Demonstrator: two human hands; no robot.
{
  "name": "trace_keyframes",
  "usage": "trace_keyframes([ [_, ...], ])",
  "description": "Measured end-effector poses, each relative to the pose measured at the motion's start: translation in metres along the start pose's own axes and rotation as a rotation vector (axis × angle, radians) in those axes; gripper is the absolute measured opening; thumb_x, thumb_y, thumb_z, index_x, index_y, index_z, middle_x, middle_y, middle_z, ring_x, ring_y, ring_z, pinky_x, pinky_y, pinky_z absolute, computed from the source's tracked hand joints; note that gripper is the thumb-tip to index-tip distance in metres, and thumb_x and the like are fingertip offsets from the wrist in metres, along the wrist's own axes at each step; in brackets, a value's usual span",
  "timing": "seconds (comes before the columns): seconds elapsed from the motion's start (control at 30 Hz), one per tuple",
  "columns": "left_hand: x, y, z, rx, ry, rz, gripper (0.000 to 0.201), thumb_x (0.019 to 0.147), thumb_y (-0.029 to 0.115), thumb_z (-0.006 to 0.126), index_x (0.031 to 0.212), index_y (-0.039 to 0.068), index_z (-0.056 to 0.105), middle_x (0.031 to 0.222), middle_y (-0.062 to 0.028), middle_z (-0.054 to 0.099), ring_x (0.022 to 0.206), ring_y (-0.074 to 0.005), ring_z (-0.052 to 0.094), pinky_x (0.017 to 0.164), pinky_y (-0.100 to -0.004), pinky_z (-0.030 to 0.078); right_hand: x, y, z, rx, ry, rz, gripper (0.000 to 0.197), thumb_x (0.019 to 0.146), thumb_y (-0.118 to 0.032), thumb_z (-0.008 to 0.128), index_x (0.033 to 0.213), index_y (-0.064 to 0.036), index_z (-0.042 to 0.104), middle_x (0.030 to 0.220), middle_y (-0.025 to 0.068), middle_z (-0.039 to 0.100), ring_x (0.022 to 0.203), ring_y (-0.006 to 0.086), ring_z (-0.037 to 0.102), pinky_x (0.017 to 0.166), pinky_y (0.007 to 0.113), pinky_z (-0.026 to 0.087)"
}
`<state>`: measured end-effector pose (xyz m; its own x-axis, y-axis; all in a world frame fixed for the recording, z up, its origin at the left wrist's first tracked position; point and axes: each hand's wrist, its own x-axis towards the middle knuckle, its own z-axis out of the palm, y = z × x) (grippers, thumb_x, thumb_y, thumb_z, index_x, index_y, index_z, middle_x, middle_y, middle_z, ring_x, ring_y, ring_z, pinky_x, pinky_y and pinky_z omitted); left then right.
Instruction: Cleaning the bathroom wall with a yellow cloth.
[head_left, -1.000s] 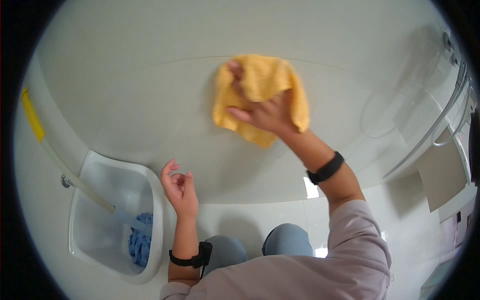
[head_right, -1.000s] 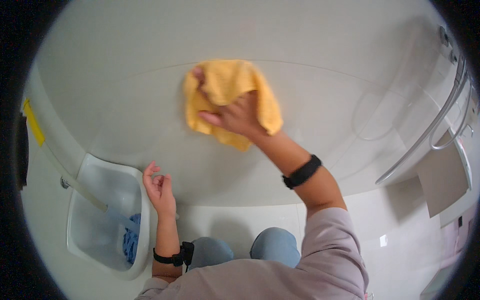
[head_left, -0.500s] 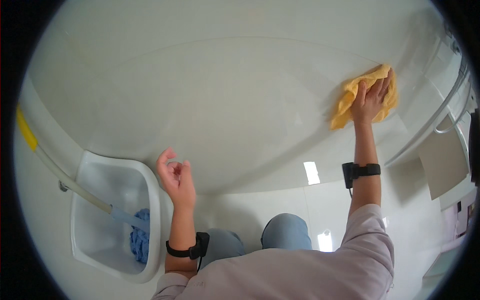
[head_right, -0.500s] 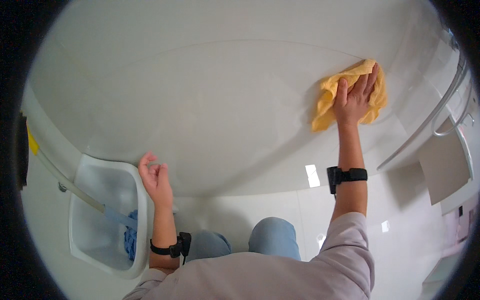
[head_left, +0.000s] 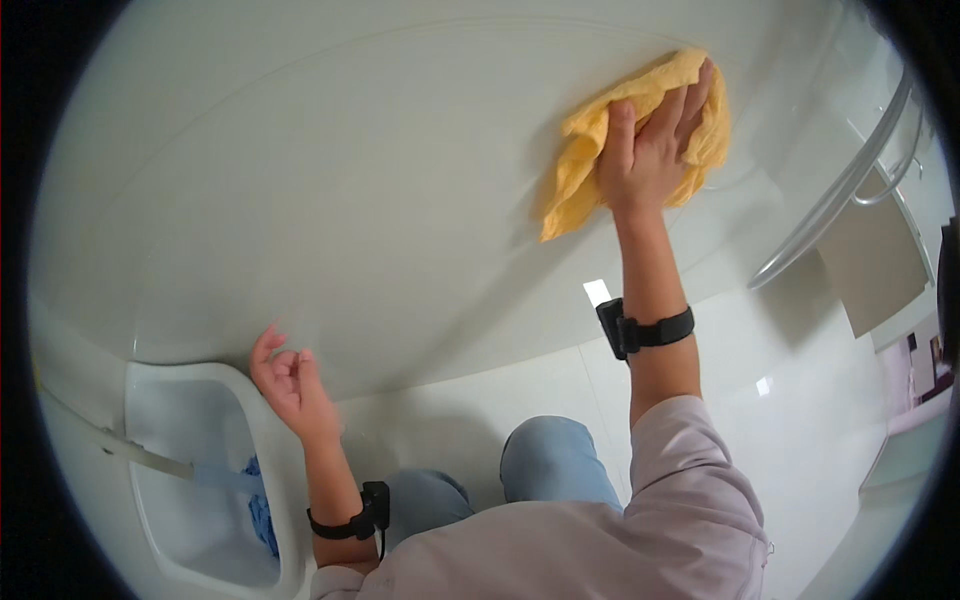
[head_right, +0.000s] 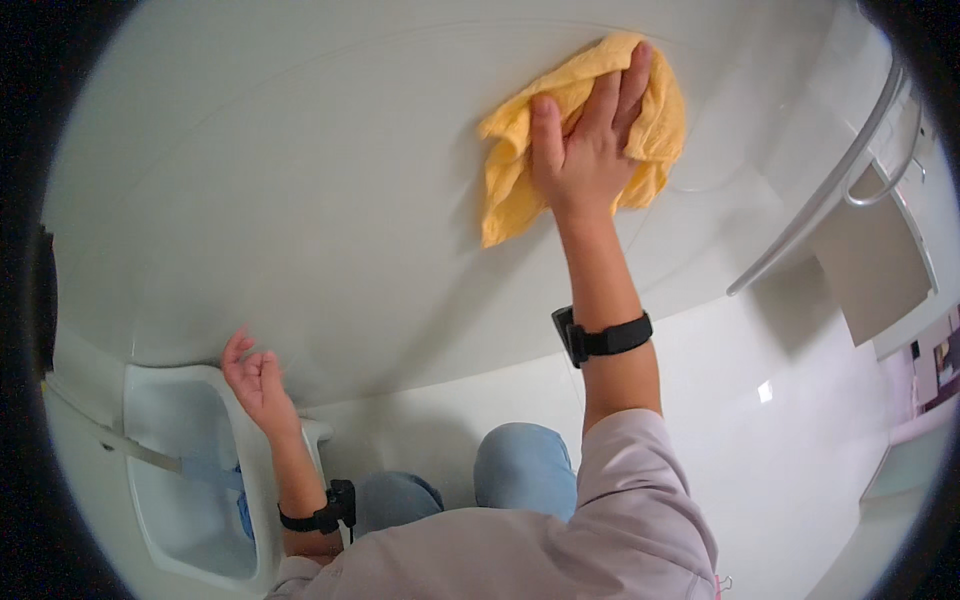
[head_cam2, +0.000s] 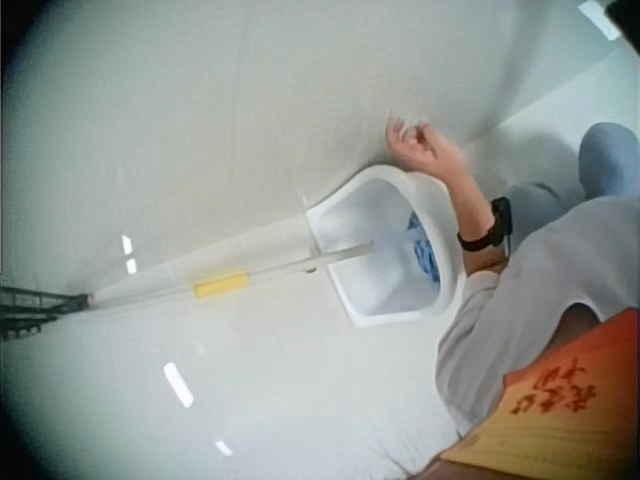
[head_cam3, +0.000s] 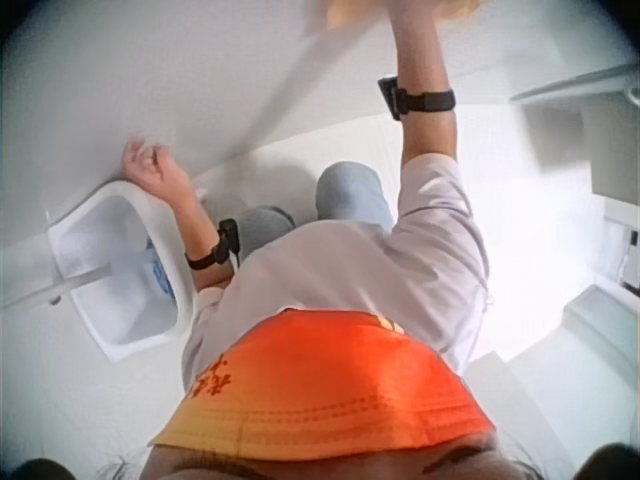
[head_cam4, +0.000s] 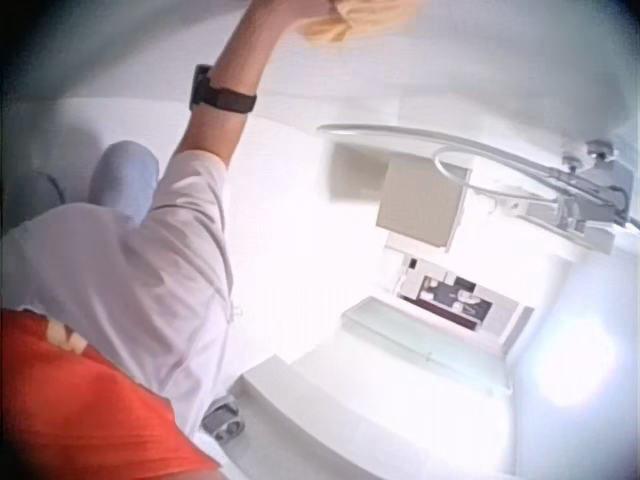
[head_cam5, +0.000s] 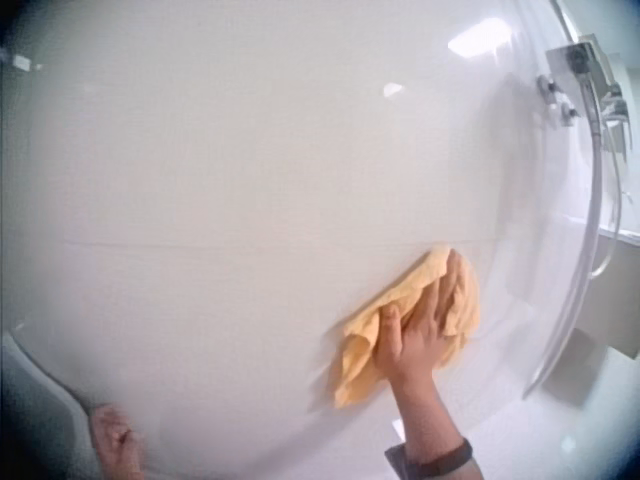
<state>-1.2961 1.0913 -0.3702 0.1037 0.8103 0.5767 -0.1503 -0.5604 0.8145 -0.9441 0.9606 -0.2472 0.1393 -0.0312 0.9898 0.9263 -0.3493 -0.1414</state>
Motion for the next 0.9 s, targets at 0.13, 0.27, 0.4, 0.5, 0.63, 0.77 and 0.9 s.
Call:
trace_keyframes([
  [0.13,0.013,-0.007,-0.005,0.185,0.016,0.225,0.041,0.081,-0.004,0.054,0.121,0.001,0.045,0.115,-0.0062,0.045,0.078,-0.0108,0.044,0.077,-0.0261,0.042,-0.049,0.006,0.004,-0.004,0.064,0.065,0.067,0.086,-0.047,0.048,0.132,0.0,0.041,0.146,0.0235,0.027,0.13,0.0409,0.03,0.106,0.046,0.024],
  [0.27,0.029,0.006,0.017,0.549,0.043,0.524,0.041,0.081,0.002,0.057,0.121,0.002,0.046,0.119,-0.0109,0.047,0.101,-0.0212,0.046,0.083,-0.0314,0.041,-0.11,0.028,-0.005,0.015,-0.061,0.141,0.072,0.091,-0.049,0.037,0.143,-0.0007,0.024,0.149,0.0249,0.016,0.136,0.0437,0.017,0.11,0.049,0.016],
  [0.4,0.036,0.023,0.023,0.588,0.021,0.612,0.042,0.082,0.004,0.058,0.122,0.003,0.046,0.121,-0.0126,0.047,0.109,-0.0262,0.044,0.084,-0.0343,0.041,-0.167,0.052,-0.006,-0.027,-0.047,0.157,0.073,0.083,-0.047,0.048,0.139,-0.0023,0.034,0.149,0.0237,0.02,0.134,0.0412,0.024,0.108,0.047,0.023],
  [0.5,0.029,0.024,0.018,0.577,0.016,0.626,0.042,0.083,0.007,0.058,0.122,0.003,0.046,0.123,-0.0128,0.047,0.11,-0.0264,0.044,0.084,-0.0348,0.04,-0.175,0.049,-0.01,-0.023,-0.12,0.24,0.074,0.079,-0.034,0.047,0.142,-0.0007,0.025,0.15,0.0246,0.013,0.136,0.0433,0.02,0.109,0.049,0.021],
  [0.63,0.021,0.013,0.006,0.61,0.025,0.57,0.043,0.084,0.008,0.059,0.125,0.004,0.044,0.126,-0.0126,0.043,0.113,-0.0265,0.042,0.087,-0.0356,0.04,-0.128,0.019,-0.007,-0.002,-0.1,0.249,0.072,0.074,-0.029,0.051,0.134,0.0064,0.032,0.148,0.0312,0.013,0.133,0.0478,0.021,0.107,0.05,0.024],
  [0.77,0.02,0.009,0.007,0.696,0.023,0.573,0.045,0.086,0.011,0.06,0.127,0.003,0.042,0.13,-0.0136,0.039,0.119,-0.0285,0.038,0.093,-0.0377,0.038,-0.051,-0.023,0.007,-0.029,-0.052,0.158,0.066,0.074,-0.034,0.055,0.126,0.0043,0.045,0.148,0.0278,0.017,0.128,0.0466,0.03,0.101,0.048,0.032],
  [0.9,0.03,0.008,0.018,0.897,0.05,0.716,0.046,0.088,0.016,0.059,0.127,0.0,0.041,0.134,-0.0167,0.035,0.122,-0.0317,0.035,0.099,-0.0407,0.035,-0.044,-0.008,0.01,-0.081,0.079,0.04,0.065,0.072,-0.036,0.058,0.126,-0.0012,0.049,0.147,0.0225,0.026,0.126,0.0391,0.037,0.098,0.041,0.037],
])
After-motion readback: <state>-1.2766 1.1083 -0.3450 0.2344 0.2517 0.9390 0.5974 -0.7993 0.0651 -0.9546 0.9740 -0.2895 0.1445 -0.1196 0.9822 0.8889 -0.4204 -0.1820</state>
